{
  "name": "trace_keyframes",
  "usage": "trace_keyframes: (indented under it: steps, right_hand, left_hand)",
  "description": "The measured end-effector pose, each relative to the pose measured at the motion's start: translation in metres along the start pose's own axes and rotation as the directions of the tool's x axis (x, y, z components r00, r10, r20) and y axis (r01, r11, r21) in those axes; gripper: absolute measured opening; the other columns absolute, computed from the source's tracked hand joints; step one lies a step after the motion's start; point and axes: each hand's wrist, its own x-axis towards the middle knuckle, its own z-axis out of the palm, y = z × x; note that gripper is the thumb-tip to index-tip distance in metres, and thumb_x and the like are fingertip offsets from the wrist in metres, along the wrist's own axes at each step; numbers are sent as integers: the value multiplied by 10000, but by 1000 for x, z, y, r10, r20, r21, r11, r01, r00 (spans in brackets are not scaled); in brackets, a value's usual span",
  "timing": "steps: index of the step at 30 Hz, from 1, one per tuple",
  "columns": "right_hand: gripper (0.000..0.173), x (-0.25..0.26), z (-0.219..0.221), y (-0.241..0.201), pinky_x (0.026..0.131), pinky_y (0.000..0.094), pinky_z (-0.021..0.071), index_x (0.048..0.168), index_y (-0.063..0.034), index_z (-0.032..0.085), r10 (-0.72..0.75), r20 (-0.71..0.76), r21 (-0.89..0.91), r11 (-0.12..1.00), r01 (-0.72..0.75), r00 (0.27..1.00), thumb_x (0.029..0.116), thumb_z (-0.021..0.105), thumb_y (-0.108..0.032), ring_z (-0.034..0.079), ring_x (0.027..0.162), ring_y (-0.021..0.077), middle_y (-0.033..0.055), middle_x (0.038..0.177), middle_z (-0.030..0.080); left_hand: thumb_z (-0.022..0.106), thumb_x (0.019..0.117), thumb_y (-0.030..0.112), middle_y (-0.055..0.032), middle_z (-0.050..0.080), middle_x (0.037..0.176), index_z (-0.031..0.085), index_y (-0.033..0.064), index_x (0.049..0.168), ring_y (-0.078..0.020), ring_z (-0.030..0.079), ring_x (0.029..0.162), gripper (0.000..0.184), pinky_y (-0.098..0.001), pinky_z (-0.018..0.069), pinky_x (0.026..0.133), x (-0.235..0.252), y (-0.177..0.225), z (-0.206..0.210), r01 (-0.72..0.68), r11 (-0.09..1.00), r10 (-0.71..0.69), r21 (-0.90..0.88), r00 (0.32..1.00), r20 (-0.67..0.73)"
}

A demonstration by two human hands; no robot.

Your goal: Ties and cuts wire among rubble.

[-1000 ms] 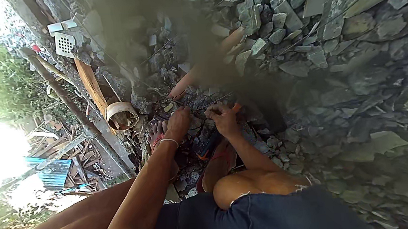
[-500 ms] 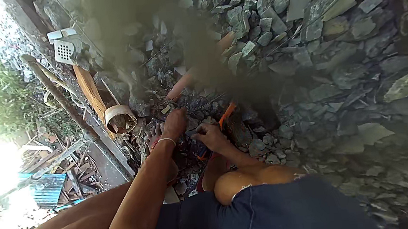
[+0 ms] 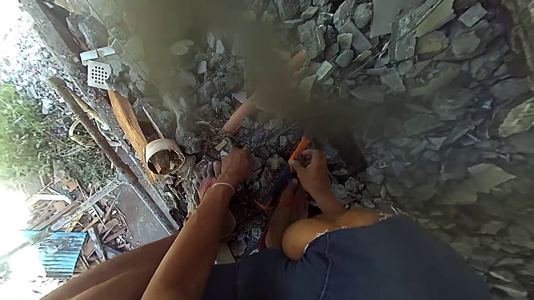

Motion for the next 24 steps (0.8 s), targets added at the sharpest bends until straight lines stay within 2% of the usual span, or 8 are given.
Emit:
trace_keyframes:
  steps: [5,8,11,14,17,20,22,24]
  right_hand:
    - [795,21,9,8,832,506,610,1396,-20,436,309,167,69,943,-324,936,847,847,-422,725,892,274,150,1036,711]
    - [850,24,28,7,842,555,586,1410,-18,418,415,176,161,882,-442,892,788,904,-332,703,929,337,207,1047,690]
    - [664,29,33,-1,833,535,578,1338,2,494,478,166,299,809,-506,862,795,843,-154,681,947,326,213,1064,670]
    - [274,34,3,-20,615,415,598,1200,7,580,535,215,505,656,-562,817,968,620,-133,650,666,231,136,847,633]
    - [297,22,-51,4,491,316,517,1277,-74,560,279,381,626,623,-468,881,1057,430,-226,539,542,128,15,733,551]
    - [450,11,-95,17,498,307,559,1343,-53,567,-113,533,548,802,-240,839,1083,453,-402,578,558,135,22,769,586]
    - [508,-9,-95,6,533,354,531,1271,-100,632,-119,570,286,956,-60,813,1059,461,-529,573,581,146,19,755,596]
    - [475,-18,-77,-8,502,367,510,1183,-98,645,-152,569,281,959,-17,808,1081,421,-504,545,534,155,18,695,571]
  left_hand:
    - [443,1062,360,-164,707,918,699,74,959,-368,705,917,397,-608,554,772,4,-5,13,-52,992,51,-118,999,-11]
    - [439,1074,394,-146,718,922,719,117,1007,-353,712,897,399,-625,553,758,4,-16,10,-52,987,52,-154,999,-5]
    - [435,1080,433,-124,744,1053,740,182,1153,-348,712,1009,402,-652,544,853,10,-23,3,-15,991,22,-133,998,50]
    - [443,1073,459,-107,746,1049,740,200,1124,-340,715,1000,398,-649,548,839,15,-30,7,-23,996,25,-89,999,22]
    - [441,1077,464,-112,731,1103,733,190,1136,-356,708,1024,404,-646,559,823,3,-27,12,-30,999,30,-19,999,-18]
    - [435,1086,425,-104,690,1248,709,176,1219,-354,673,1140,393,-640,551,880,-4,-19,4,-26,999,27,23,999,-29]
    - [434,1083,383,-116,681,1276,694,158,1257,-358,660,1172,386,-646,539,898,-13,-16,9,-27,1000,27,-4,999,-43]
    - [436,1077,328,-162,696,1161,688,86,1176,-370,678,1102,362,-631,541,900,-11,-8,11,-21,993,17,-113,999,-39]
